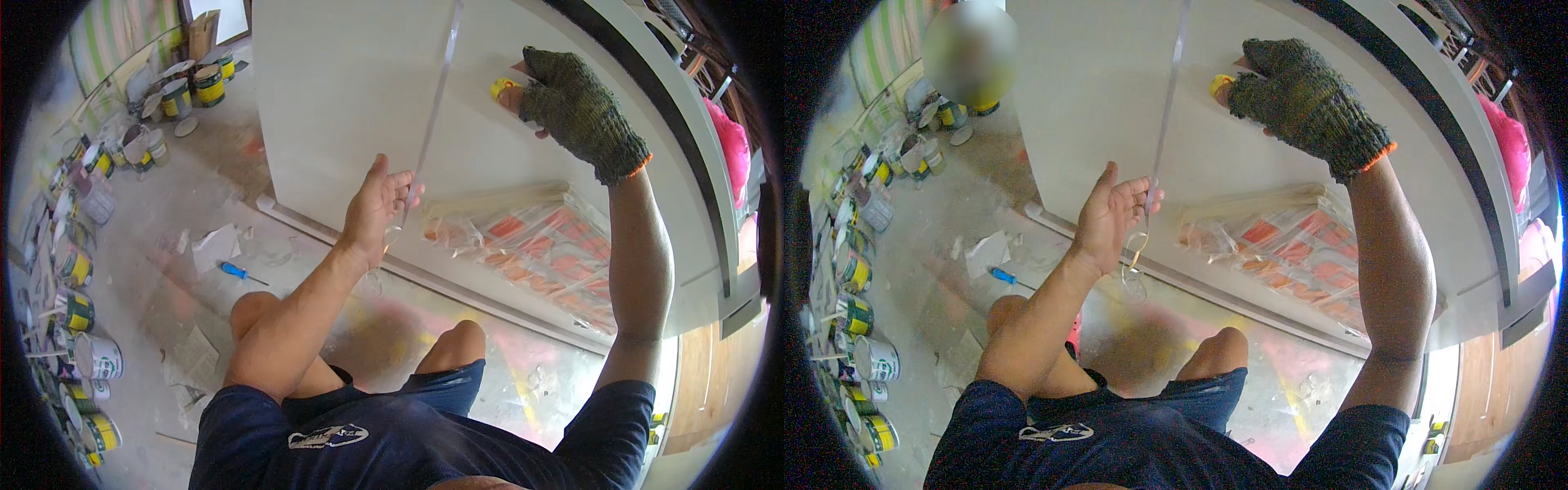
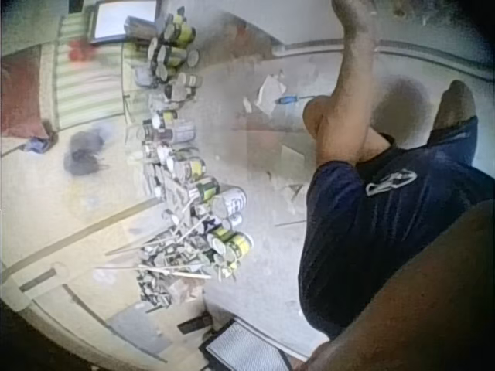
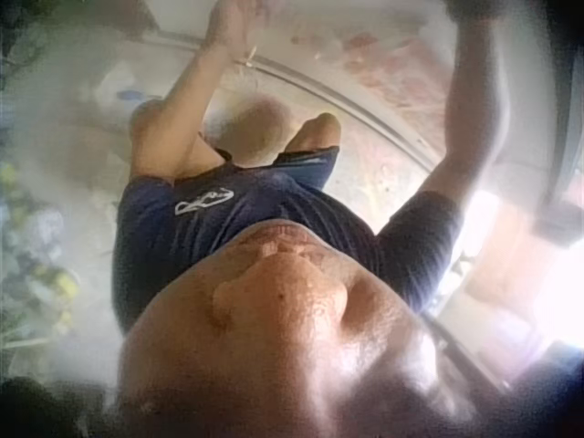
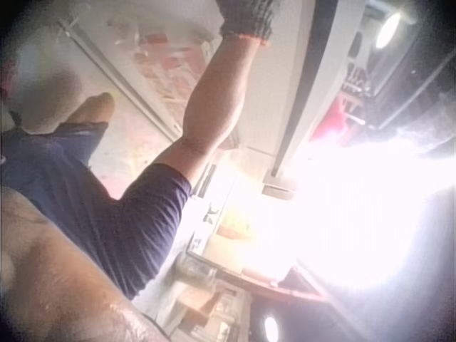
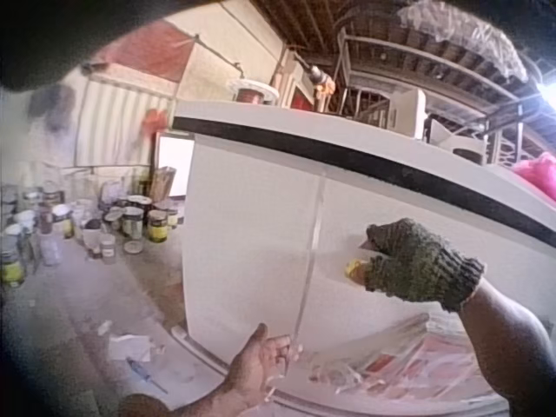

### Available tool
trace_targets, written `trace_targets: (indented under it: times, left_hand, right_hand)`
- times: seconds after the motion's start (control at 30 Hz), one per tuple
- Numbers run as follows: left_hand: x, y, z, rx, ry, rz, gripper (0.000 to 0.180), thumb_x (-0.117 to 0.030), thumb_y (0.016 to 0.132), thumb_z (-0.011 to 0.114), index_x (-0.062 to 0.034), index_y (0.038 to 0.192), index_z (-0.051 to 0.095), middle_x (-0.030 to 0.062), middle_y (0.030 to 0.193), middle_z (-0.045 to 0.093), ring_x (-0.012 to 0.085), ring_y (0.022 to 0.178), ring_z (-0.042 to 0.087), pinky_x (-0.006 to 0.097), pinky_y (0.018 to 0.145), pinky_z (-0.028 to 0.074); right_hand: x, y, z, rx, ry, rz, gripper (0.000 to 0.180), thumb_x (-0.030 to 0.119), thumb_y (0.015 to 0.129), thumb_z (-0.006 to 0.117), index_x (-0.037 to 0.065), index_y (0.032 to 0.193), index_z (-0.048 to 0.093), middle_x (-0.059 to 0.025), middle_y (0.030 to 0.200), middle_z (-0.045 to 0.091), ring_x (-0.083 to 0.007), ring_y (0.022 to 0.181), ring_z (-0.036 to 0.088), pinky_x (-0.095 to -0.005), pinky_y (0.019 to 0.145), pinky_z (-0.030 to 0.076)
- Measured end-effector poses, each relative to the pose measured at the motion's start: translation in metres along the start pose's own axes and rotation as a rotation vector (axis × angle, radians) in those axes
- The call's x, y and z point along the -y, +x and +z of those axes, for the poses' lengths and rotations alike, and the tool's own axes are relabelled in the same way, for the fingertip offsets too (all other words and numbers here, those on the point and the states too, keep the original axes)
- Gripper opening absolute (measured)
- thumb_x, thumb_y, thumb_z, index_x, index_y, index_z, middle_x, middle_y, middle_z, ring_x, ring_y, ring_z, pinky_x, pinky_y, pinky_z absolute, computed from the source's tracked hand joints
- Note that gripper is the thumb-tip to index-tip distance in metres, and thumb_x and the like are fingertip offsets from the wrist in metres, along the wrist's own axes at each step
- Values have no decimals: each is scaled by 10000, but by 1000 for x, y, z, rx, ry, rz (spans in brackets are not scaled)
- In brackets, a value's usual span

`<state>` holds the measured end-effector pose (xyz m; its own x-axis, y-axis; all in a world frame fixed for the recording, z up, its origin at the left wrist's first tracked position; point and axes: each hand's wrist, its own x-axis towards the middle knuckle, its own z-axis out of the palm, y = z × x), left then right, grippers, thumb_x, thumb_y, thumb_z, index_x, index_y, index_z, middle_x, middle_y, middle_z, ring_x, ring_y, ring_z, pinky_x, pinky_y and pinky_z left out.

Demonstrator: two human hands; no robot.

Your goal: Installing an LED light strip along the edge of a furniture counter.

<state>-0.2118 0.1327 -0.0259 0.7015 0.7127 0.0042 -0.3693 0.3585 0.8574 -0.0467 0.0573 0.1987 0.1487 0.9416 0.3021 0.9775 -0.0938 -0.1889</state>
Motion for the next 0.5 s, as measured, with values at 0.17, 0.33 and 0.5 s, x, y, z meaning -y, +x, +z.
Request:
trace_targets:
  times: [0.17,0.33,0.5]
  left_hand:
    - [2,1,-2,9,1,15,918,-739,900,267,63,1258,535,107,1087,636,168,987,531,367,1024,272]
    - [-1,-1,0,-21,-31,7,911,-731,903,279,68,1260,531,115,1090,637,175,975,537,370,1010,289]
    - [0,1,-1,-1,-30,16,886,-725,901,294,55,1238,542,110,1093,640,174,974,540,373,1006,284]
  right_hand:
    - [-15,16,3,-98,-201,-99,609,542,833,644,-2,1106,638,-219,990,653,-312,835,668,-412,757,524]
    - [-28,29,9,-128,-323,-148,694,576,811,643,-11,1180,617,-241,1171,612,-388,1102,583,-439,955,460]
    - [-28,28,9,-120,-330,-149,696,564,813,648,-21,1190,611,-238,1177,613,-387,1117,579,-437,962,458]
